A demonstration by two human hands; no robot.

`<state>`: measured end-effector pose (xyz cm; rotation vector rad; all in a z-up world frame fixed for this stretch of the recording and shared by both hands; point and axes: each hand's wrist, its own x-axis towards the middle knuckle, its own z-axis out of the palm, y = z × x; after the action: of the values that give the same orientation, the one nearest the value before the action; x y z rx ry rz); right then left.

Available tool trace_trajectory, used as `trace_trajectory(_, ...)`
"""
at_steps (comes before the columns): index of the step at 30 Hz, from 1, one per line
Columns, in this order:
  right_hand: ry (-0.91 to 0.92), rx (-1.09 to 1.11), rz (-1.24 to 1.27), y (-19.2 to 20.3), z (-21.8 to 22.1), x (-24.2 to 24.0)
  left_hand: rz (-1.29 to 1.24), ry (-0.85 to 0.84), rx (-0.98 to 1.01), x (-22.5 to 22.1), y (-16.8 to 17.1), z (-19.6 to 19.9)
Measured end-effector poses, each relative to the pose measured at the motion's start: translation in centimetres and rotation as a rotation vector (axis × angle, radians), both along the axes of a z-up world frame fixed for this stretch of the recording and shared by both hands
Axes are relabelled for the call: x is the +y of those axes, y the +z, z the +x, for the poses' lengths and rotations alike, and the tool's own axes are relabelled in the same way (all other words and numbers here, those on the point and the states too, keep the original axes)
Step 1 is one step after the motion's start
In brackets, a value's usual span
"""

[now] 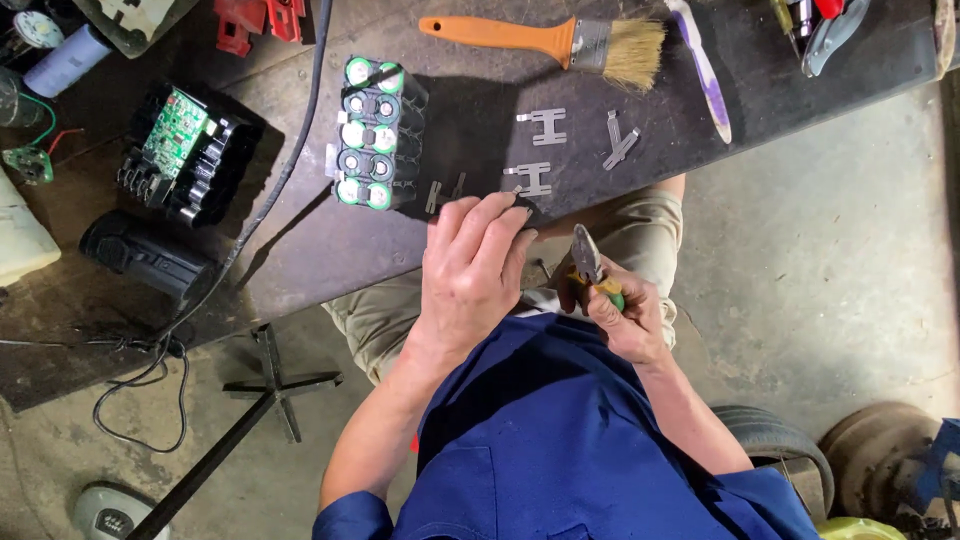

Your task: Placing metal connectors on a battery pack and trimming them to size using side cutters.

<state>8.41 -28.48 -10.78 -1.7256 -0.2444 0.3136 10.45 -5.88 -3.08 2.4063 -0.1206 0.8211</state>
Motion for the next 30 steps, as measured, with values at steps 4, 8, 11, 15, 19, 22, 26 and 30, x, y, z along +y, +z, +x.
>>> trace_trajectory(4,0.014,-0.016,0.042,0.4,0.5,0.6,0.033,-0.056,0.010,0.7,0.3,-0.4)
trace_trajectory(8,0.119,-0.027,0.299,0.3,0.4,1.8,-0.366,0.002,0.087,1.4,1.4,-1.7)
trace_trajectory(11,0.143,-0.049,0.274,2.3,0.3,3.7,-0.863,0.005,0.243,0.3,2.6,-2.3)
trace_trajectory(15,0.163,-0.097,0.206,4.0,1.1,5.3,-1.196,-0.010,0.309,0.0,3.1,-2.5)
trace_trajectory(19,0.184,-0.110,0.230,5.8,1.8,6.2,-1.219,0.022,0.277,0.3,2.8,-3.1)
trace_trajectory(22,0.187,-0.086,0.239,5.6,1.5,6.3,-1.198,0.015,0.296,0.6,2.4,-3.6)
trace_trajectory(26,0.205,-0.092,0.254,4.7,1.0,6.0,-1.160,0.027,0.296,1.0,2.4,-3.8)
trace_trajectory(30,0.221,-0.101,0.251,4.4,0.9,5.8,-1.146,0.047,0.276,1.3,2.3,-3.8)
